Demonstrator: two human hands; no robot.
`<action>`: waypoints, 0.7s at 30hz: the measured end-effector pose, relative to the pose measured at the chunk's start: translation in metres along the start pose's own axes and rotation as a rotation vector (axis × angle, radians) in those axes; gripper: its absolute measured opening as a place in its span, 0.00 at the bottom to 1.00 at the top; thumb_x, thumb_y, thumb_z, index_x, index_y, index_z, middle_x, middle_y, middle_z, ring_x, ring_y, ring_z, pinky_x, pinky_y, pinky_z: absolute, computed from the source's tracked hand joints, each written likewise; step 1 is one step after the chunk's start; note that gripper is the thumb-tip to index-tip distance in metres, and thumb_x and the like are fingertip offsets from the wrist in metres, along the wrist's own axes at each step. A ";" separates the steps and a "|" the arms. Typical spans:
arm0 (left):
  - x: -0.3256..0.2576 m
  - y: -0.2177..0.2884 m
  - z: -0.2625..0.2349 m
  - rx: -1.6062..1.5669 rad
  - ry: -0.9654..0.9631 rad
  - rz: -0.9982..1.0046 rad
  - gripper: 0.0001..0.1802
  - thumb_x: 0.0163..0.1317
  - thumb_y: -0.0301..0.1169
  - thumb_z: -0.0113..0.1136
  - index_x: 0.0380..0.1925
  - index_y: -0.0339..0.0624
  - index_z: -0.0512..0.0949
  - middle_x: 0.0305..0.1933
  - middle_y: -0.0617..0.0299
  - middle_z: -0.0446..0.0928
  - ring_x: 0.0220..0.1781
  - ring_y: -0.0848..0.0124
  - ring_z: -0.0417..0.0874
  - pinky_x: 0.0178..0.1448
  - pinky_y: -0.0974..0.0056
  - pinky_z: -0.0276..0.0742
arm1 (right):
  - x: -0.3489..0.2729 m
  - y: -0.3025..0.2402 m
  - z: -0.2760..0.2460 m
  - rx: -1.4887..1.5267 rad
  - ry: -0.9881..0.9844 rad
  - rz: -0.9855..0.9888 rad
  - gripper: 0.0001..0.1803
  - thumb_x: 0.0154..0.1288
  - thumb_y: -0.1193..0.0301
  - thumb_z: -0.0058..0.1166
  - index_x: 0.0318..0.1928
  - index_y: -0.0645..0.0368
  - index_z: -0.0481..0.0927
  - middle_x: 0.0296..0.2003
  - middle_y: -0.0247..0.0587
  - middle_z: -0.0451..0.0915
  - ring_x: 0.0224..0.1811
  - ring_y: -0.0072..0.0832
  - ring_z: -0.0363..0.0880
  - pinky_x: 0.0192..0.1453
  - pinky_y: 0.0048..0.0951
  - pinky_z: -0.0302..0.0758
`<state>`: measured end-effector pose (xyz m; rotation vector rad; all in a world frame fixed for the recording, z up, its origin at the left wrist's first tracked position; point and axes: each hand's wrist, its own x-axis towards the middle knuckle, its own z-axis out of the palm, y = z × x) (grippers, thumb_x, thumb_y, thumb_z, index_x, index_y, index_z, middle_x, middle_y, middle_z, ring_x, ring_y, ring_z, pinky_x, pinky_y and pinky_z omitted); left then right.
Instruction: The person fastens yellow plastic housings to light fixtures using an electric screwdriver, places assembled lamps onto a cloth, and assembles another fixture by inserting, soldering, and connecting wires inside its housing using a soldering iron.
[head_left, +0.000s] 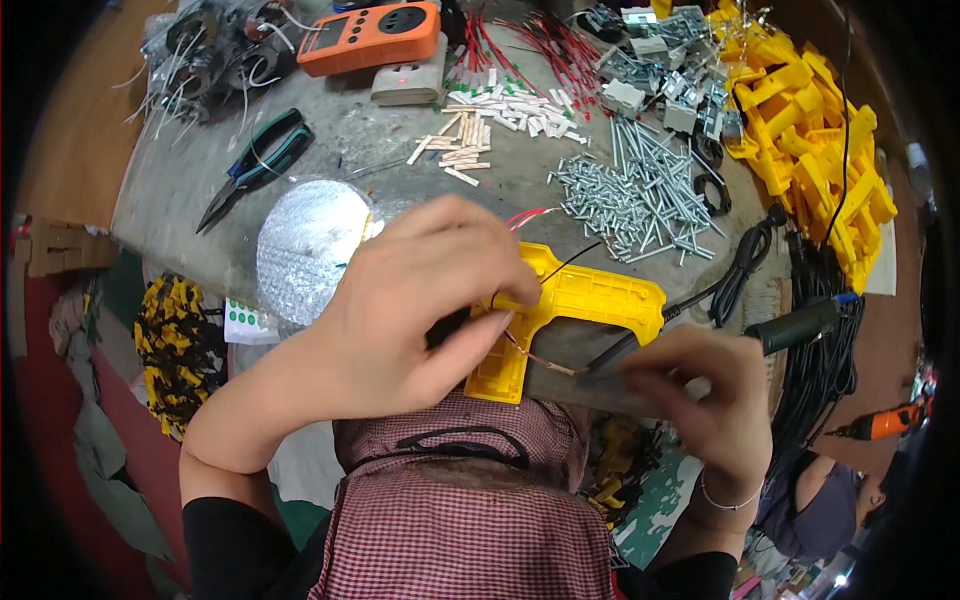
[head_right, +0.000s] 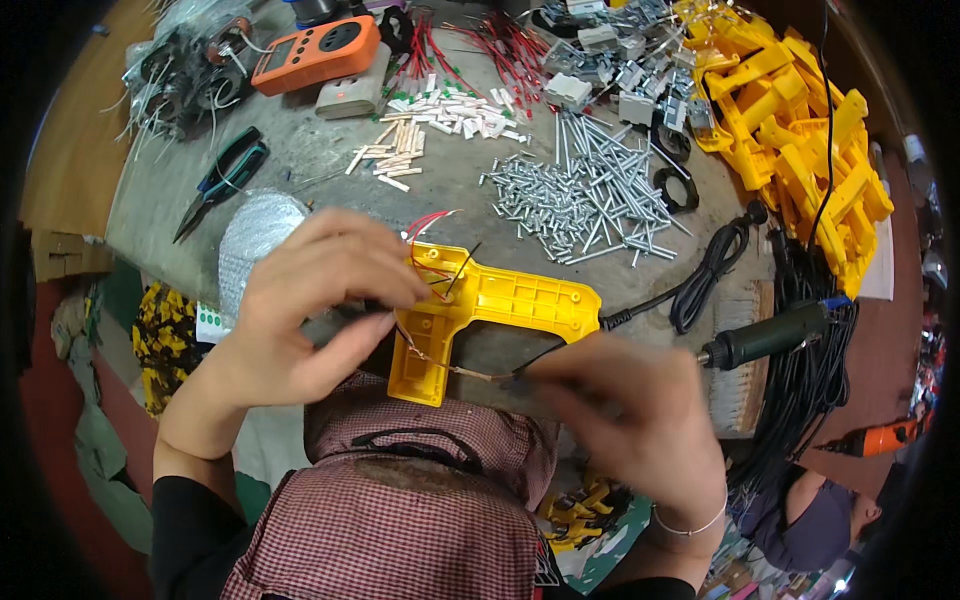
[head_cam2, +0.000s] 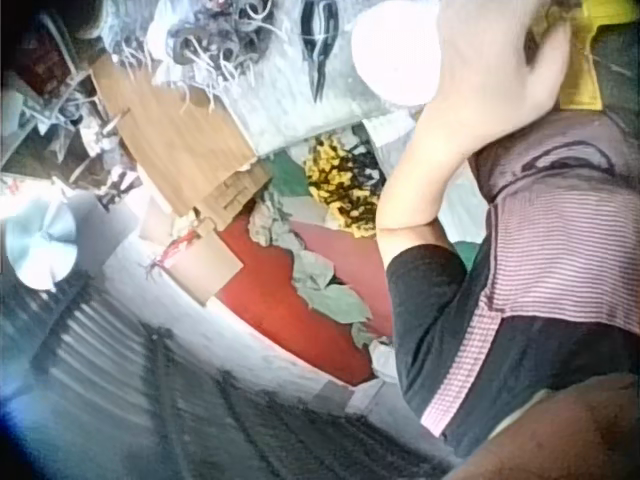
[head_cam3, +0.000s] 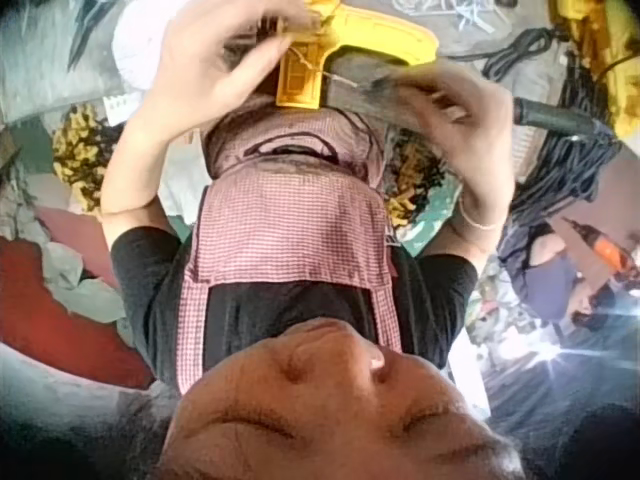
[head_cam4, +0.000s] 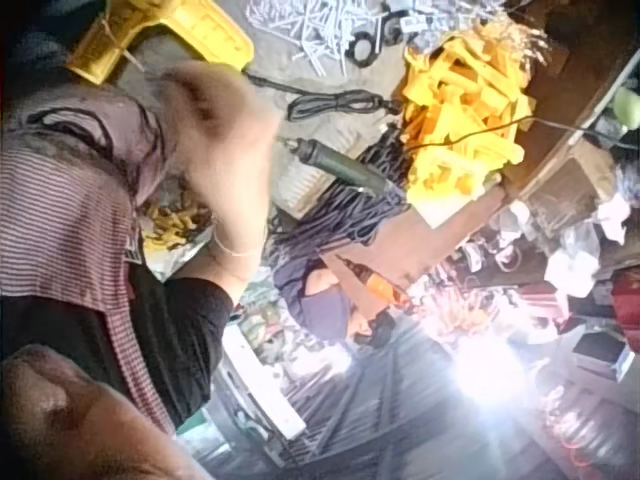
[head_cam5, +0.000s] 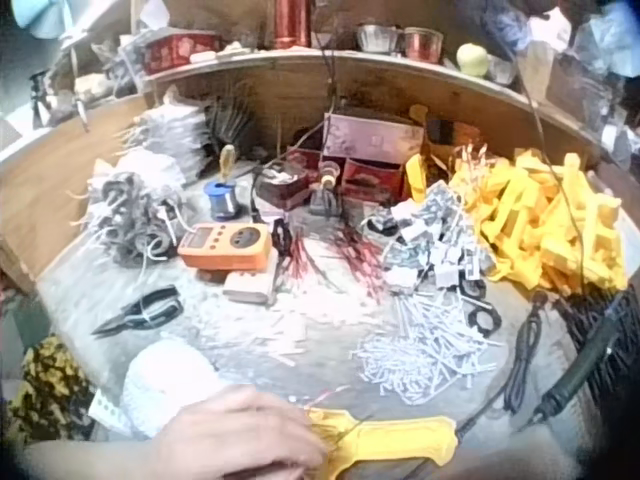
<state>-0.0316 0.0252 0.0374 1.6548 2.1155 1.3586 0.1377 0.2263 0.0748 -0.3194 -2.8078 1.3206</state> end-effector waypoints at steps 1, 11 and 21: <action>0.004 0.000 0.000 0.025 0.037 0.002 0.13 0.48 0.20 0.67 0.36 0.41 0.81 0.39 0.61 0.83 0.47 0.59 0.81 0.49 0.58 0.77 | 0.001 0.005 -0.006 -0.013 0.052 0.121 0.06 0.53 0.78 0.66 0.29 0.63 0.80 0.20 0.39 0.76 0.23 0.28 0.78 0.29 0.27 0.73; 0.021 0.009 0.037 0.024 0.091 -0.002 0.09 0.46 0.23 0.71 0.28 0.41 0.80 0.28 0.60 0.77 0.32 0.58 0.75 0.44 0.59 0.76 | 0.001 0.013 -0.007 0.091 0.055 0.144 0.07 0.51 0.83 0.66 0.32 0.63 0.82 0.24 0.39 0.76 0.23 0.25 0.73 0.29 0.25 0.69; 0.016 0.019 0.038 0.085 0.086 -0.039 0.10 0.45 0.23 0.71 0.30 0.41 0.82 0.31 0.60 0.77 0.37 0.59 0.76 0.44 0.58 0.73 | 0.020 0.010 0.009 -0.369 0.270 -0.464 0.12 0.50 0.79 0.66 0.37 0.58 0.83 0.30 0.38 0.76 0.29 0.34 0.76 0.30 0.32 0.73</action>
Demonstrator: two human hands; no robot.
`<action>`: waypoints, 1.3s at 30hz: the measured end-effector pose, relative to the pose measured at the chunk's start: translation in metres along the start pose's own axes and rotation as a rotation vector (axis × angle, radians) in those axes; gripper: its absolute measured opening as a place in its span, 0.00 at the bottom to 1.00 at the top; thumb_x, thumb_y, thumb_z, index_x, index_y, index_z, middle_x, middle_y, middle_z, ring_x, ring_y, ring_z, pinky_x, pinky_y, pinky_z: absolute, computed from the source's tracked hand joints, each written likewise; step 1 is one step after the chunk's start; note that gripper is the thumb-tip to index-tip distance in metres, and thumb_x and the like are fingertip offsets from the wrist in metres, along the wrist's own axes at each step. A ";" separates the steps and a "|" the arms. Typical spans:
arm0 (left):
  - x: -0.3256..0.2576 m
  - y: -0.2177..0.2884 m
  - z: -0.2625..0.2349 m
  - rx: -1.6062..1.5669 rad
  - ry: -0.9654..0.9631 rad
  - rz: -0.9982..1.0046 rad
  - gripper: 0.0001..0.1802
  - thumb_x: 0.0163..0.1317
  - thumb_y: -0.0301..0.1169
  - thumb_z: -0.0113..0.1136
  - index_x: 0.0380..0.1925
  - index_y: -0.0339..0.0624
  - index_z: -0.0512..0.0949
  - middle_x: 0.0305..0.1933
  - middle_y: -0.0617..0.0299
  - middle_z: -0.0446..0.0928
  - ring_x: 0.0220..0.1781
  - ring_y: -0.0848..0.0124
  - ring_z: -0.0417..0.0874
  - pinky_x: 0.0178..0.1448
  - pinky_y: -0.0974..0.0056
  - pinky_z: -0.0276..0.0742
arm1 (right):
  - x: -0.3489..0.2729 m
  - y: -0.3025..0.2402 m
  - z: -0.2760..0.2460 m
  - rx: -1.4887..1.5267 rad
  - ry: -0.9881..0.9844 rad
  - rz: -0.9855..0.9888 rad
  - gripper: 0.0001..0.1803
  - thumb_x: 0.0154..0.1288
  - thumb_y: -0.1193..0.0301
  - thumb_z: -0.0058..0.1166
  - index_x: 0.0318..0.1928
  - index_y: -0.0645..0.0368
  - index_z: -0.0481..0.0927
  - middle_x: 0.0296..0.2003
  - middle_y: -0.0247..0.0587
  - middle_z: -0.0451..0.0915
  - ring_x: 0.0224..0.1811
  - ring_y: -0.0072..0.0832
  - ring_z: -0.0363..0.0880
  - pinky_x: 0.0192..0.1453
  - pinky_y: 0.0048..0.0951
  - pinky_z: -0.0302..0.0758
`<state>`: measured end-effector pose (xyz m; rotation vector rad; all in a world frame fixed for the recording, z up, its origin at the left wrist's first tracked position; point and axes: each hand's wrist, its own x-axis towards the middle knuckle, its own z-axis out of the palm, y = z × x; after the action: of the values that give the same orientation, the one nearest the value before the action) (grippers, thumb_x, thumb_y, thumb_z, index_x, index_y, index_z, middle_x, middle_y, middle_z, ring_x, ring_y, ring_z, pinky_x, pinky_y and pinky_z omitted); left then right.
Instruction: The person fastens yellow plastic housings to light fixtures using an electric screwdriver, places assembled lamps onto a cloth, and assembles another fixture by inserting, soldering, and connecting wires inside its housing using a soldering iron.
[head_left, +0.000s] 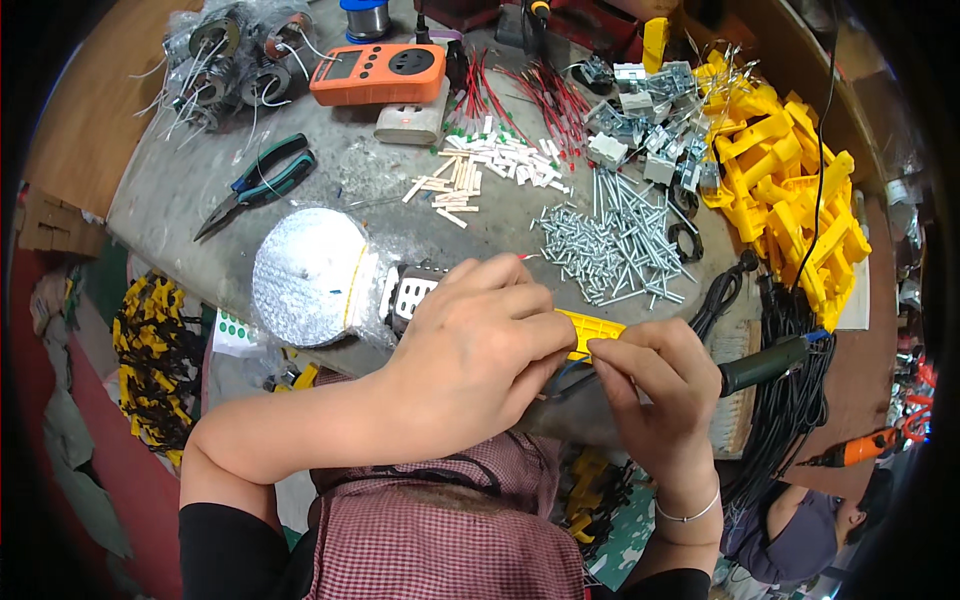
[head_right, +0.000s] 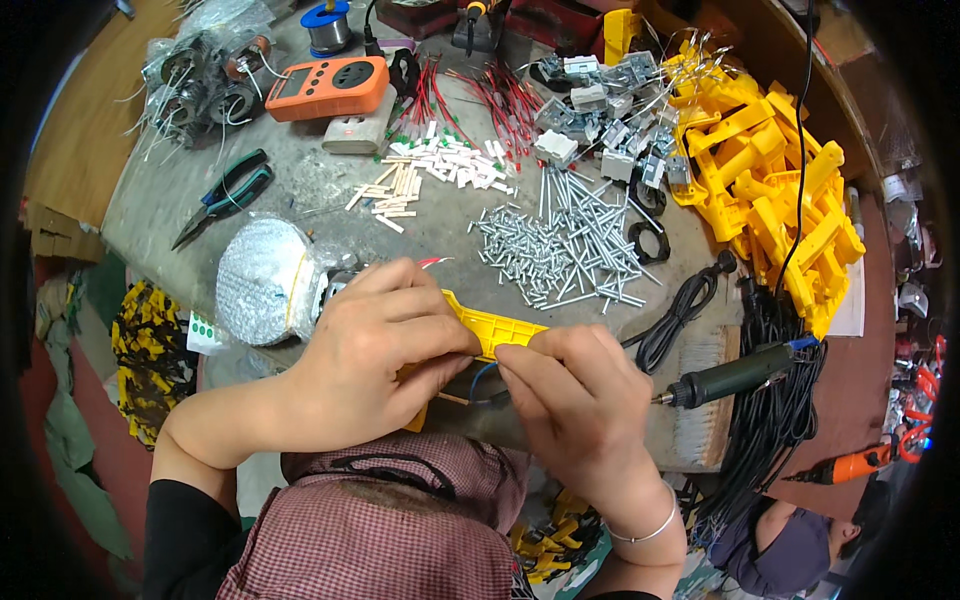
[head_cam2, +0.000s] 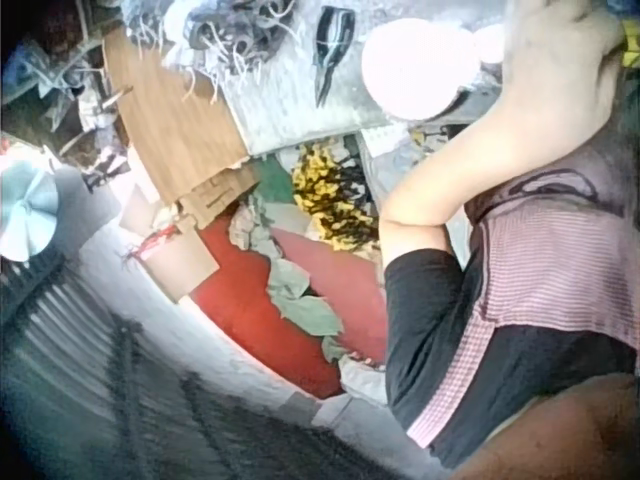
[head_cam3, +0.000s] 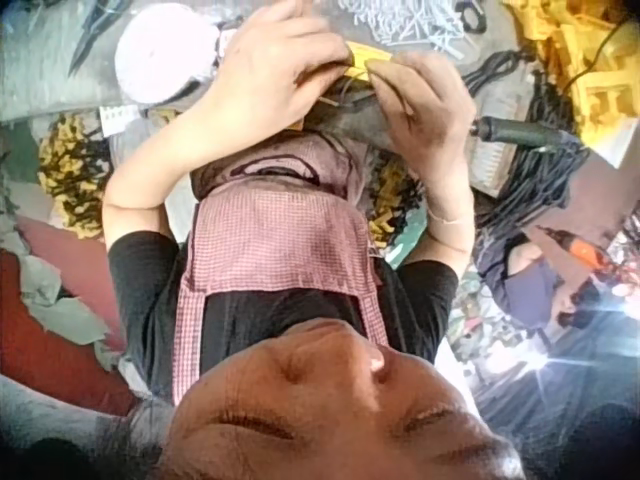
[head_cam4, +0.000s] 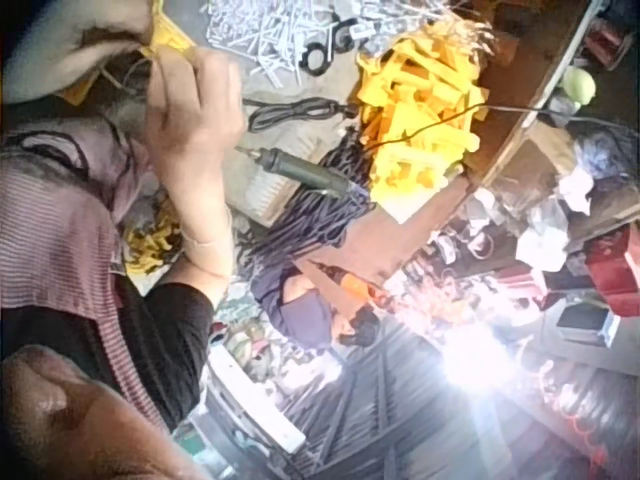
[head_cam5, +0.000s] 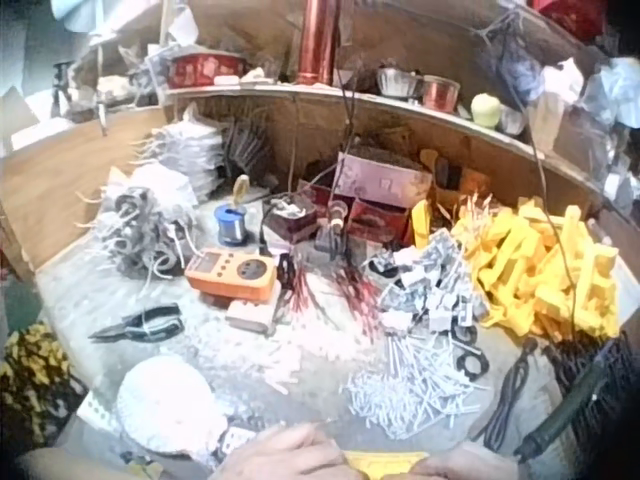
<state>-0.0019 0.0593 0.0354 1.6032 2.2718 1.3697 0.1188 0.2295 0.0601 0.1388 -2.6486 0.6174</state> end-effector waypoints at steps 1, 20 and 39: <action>-0.001 0.000 0.000 -0.026 -0.003 -0.007 0.09 0.46 0.23 0.70 0.30 0.41 0.82 0.32 0.60 0.78 0.37 0.59 0.77 0.44 0.58 0.73 | 0.000 0.000 0.000 -0.003 0.000 -0.004 0.12 0.50 0.79 0.66 0.37 0.58 0.83 0.30 0.38 0.76 0.29 0.34 0.76 0.30 0.32 0.73; 0.000 -0.005 0.013 -0.049 0.034 0.118 0.11 0.41 0.22 0.69 0.28 0.41 0.82 0.27 0.63 0.78 0.32 0.60 0.76 0.37 0.60 0.72 | -0.015 -0.005 0.009 0.404 -0.108 0.382 0.10 0.66 0.70 0.59 0.44 0.57 0.74 0.22 0.31 0.71 0.20 0.18 0.70 0.22 0.23 0.68; 0.002 -0.005 0.010 -0.078 -0.010 0.112 0.10 0.41 0.23 0.70 0.27 0.44 0.82 0.27 0.64 0.77 0.36 0.62 0.76 0.42 0.58 0.71 | -0.007 0.003 -0.002 1.159 -0.373 1.075 0.05 0.64 0.75 0.61 0.35 0.60 0.78 0.25 0.36 0.80 0.21 0.21 0.77 0.25 0.26 0.74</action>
<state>-0.0019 0.0670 0.0264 1.7317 2.1242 1.4524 0.1252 0.2330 0.0576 -0.9671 -2.0801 2.5622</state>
